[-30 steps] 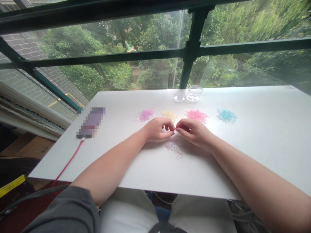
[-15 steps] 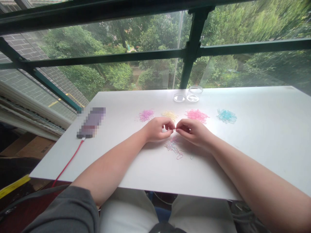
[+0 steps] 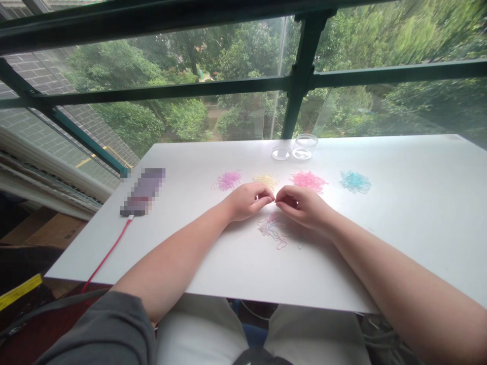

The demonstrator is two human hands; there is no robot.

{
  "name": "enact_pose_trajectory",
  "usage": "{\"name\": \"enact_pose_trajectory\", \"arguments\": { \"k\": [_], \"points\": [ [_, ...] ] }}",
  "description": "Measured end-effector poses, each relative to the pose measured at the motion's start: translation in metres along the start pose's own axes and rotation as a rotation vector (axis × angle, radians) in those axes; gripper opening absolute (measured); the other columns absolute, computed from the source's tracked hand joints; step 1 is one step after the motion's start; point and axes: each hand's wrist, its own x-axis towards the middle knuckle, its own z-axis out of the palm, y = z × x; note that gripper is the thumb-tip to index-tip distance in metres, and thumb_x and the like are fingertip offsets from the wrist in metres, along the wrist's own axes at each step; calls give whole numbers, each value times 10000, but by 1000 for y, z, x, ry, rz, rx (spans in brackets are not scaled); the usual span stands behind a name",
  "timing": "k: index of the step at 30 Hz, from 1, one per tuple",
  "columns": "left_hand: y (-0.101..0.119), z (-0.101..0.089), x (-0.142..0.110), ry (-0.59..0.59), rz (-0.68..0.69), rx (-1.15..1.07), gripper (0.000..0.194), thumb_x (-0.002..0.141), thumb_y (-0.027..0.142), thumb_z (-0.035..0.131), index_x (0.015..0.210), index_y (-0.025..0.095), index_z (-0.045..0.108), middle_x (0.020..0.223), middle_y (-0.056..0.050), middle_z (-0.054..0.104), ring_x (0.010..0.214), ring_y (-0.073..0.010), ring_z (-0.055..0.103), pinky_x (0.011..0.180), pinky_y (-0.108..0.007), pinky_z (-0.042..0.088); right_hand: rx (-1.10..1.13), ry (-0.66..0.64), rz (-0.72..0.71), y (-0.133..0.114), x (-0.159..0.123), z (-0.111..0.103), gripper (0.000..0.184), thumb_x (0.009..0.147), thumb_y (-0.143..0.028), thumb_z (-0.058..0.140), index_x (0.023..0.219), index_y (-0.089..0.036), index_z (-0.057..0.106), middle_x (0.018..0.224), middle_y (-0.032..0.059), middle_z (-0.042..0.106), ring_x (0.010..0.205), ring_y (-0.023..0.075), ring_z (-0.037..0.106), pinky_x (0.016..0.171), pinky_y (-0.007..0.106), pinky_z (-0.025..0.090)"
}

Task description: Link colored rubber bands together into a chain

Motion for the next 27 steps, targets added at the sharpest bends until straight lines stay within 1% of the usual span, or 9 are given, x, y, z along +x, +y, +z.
{"name": "enact_pose_trajectory", "arguments": {
  "k": [9,14,20,27],
  "points": [
    [0,-1,0,-10,-43,-15,201,847,297,469,859,161,616,834,-29,646,767,-125,565,696,-236,434,0,-1,-7,0,-1,0,50,761,-188,510,780,-177,554,579,-28,464,522,95,399,513,229,316],
    [-1,-4,-1,-40,-45,-16,188,830,295,487,831,156,614,809,-31,636,749,-122,558,675,-227,430,1,-12,-9,-1,-1,-1,36,756,-171,502,757,-177,537,583,-28,466,525,92,397,505,223,313],
    [3,-6,-4,-68,-50,-1,171,825,286,493,789,155,596,773,-22,621,709,-114,538,663,-224,422,1,-42,13,-4,-1,-1,40,756,-161,489,742,-177,523,581,-29,469,524,92,397,500,220,316],
    [2,-7,-6,-77,-50,-14,175,825,289,493,797,153,599,754,-23,608,687,-110,525,637,-220,416,2,-71,23,-5,-2,-1,63,780,-179,467,748,-178,520,599,-20,481,535,98,407,503,223,322]
  ]
}}
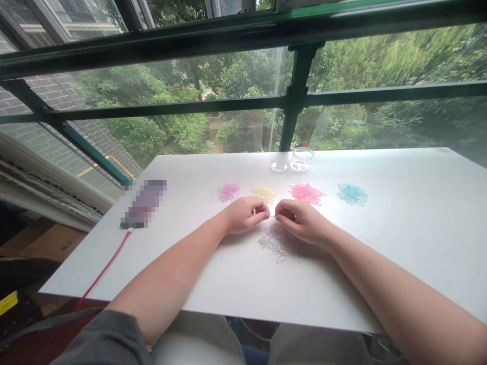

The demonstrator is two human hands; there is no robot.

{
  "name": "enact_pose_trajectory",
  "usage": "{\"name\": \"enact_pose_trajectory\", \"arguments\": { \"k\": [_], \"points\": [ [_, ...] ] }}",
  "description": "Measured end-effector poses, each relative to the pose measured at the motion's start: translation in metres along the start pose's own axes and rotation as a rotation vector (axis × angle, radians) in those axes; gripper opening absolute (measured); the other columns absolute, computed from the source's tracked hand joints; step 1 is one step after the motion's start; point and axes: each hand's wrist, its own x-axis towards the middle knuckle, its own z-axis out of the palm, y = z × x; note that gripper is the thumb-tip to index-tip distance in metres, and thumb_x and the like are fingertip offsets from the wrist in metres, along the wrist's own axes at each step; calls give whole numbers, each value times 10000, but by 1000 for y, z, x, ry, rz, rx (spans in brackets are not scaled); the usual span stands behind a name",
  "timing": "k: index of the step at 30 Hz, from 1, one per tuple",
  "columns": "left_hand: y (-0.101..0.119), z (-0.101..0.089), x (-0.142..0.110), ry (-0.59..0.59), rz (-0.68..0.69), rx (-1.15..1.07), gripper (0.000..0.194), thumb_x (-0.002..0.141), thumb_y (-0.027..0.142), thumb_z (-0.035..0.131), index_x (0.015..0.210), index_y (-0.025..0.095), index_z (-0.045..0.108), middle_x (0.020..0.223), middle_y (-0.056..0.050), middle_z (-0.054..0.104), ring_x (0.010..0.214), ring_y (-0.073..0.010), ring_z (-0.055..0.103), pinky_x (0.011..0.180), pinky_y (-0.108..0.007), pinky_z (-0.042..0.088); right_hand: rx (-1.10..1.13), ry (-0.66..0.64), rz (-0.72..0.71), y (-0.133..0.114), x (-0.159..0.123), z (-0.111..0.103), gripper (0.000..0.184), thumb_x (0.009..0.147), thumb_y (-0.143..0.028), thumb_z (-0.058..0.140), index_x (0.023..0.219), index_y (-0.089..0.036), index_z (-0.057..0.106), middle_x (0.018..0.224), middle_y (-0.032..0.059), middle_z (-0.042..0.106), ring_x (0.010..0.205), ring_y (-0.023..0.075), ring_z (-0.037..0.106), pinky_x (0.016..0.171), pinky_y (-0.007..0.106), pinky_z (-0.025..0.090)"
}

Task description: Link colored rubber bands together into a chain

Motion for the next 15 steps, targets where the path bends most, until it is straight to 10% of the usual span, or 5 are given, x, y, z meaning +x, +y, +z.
{"name": "enact_pose_trajectory", "arguments": {
  "k": [15],
  "points": [
    [0,3,1,14,3,-11,163,801,283,521,778,150,612,729,-16,614,655,-98,517,602,-213,401,31,-22,14,2,-1,1,56,789,-221,497,774,-176,528,604,-22,482,538,98,419,500,221,331]
  ]
}}
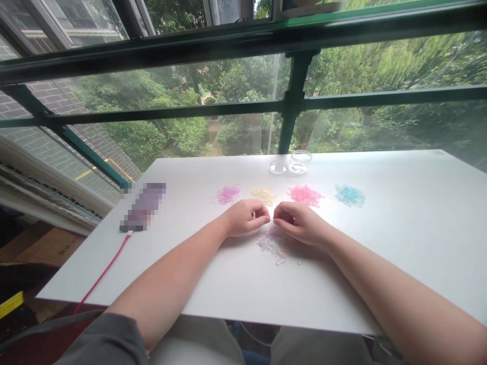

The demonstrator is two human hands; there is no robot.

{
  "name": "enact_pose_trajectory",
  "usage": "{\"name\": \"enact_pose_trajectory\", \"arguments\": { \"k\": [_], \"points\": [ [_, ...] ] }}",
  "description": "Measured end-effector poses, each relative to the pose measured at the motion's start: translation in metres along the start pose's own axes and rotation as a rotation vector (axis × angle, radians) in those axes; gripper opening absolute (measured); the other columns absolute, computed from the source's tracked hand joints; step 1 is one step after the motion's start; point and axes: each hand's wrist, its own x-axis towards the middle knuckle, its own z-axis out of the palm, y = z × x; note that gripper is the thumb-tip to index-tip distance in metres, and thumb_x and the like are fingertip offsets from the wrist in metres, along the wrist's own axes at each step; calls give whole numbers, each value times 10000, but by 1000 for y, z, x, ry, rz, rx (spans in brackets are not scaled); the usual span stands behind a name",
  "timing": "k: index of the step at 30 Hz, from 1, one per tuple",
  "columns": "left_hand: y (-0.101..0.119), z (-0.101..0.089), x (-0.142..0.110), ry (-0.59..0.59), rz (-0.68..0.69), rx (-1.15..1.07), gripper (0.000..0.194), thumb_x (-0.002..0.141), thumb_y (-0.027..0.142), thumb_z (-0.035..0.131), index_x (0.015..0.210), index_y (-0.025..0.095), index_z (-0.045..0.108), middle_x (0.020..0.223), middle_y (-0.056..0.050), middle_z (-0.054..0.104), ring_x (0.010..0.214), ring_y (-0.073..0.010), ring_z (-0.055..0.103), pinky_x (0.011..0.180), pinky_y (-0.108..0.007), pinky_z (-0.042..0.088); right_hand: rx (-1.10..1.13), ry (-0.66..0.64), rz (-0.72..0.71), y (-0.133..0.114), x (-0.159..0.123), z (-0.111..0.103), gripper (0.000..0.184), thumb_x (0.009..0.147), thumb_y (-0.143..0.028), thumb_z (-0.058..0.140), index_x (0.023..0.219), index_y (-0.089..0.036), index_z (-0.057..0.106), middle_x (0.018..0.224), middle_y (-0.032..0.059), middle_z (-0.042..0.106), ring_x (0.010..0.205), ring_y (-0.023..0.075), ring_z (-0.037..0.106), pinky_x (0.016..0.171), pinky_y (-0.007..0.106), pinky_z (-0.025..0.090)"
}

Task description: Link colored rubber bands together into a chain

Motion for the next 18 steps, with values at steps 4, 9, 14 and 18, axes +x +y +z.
{"name": "enact_pose_trajectory", "arguments": {
  "k": [4,9,14,18],
  "points": [
    [0,1,0,11,0,-4,155,799,274,514,774,151,605,731,-17,612,651,-98,513,612,-219,403,-49,15,3,-1,1,0,77,805,-199,466,769,-178,530,624,-12,514,557,105,432,523,225,336],
    [2,2,0,21,-1,-16,121,771,251,519,742,153,584,708,-12,595,638,-98,502,596,-214,400,-92,12,-6,-2,2,1,74,813,-183,445,767,-182,503,672,3,548,597,118,453,557,232,346],
    [3,1,1,-52,-22,-52,95,745,222,517,719,155,579,673,7,578,596,-82,483,555,-192,393,-123,-21,-1,-2,4,3,89,822,-164,410,791,-182,492,722,18,563,638,128,477,593,243,362],
    [3,0,0,-49,-45,-69,67,707,184,517,685,148,569,640,16,570,563,-71,473,531,-183,378,-125,-6,-8,0,5,2,84,816,-152,401,782,-184,471,720,11,546,640,126,465,594,242,359]
  ]
}}
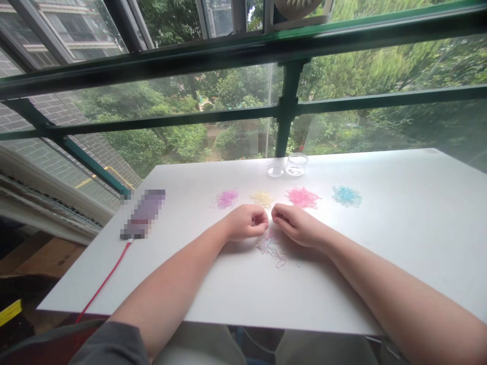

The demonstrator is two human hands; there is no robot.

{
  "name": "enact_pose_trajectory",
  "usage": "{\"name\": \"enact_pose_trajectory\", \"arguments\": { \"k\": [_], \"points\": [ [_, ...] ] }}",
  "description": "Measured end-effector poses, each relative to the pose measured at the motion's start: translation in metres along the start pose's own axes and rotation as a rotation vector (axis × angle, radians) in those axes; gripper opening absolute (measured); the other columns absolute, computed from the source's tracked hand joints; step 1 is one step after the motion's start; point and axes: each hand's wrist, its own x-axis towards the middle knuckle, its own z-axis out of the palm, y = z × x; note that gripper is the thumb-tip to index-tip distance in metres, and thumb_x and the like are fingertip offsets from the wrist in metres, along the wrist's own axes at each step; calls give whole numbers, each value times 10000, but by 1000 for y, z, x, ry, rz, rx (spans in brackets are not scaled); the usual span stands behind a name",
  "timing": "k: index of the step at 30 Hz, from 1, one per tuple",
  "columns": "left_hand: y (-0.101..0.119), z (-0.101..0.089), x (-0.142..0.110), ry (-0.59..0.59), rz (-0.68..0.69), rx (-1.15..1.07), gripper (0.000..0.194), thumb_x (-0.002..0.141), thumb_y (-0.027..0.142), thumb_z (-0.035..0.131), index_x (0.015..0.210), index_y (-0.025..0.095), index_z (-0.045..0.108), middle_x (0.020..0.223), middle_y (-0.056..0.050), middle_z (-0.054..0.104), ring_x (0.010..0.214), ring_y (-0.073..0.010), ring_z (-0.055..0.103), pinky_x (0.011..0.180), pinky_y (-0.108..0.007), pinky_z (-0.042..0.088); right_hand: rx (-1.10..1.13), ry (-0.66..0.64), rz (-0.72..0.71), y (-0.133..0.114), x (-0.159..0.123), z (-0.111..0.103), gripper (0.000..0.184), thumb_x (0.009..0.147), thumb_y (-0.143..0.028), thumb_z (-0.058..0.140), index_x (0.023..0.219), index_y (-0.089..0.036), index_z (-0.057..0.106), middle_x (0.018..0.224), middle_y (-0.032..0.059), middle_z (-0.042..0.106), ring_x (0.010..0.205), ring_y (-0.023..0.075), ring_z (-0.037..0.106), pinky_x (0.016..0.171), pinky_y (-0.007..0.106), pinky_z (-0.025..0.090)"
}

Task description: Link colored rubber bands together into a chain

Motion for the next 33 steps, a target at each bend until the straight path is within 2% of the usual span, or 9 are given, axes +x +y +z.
{"name": "enact_pose_trajectory", "arguments": {
  "k": [7,17,24,33],
  "points": [
    [-1,-3,-3,-42,-14,-2,23,637,134,539,640,139,562,604,21,561,547,-67,467,524,-181,370,24,21,-9,4,0,-3,82,800,-141,394,755,-185,448,699,0,521,621,116,435,583,237,351],
    [-3,1,-1,49,-24,34,114,742,239,533,710,143,587,683,-5,593,578,-77,477,543,-190,386,71,-20,24,-1,-1,-1,74,798,-182,453,761,-174,517,653,-14,522,575,96,423,542,221,335],
    [-2,1,1,91,38,52,123,762,237,540,743,142,617,718,-19,624,638,-92,522,587,-201,405,152,-30,27,-2,-3,-1,55,790,-216,505,775,-171,533,614,-27,501,545,87,427,512,211,335],
    [-3,4,1,79,45,73,67,717,189,553,705,145,602,682,-5,622,627,-92,533,591,-206,405,109,19,-63,0,-2,2,73,778,-166,502,712,-167,533,595,-37,456,539,74,400,519,198,321]
  ]
}}
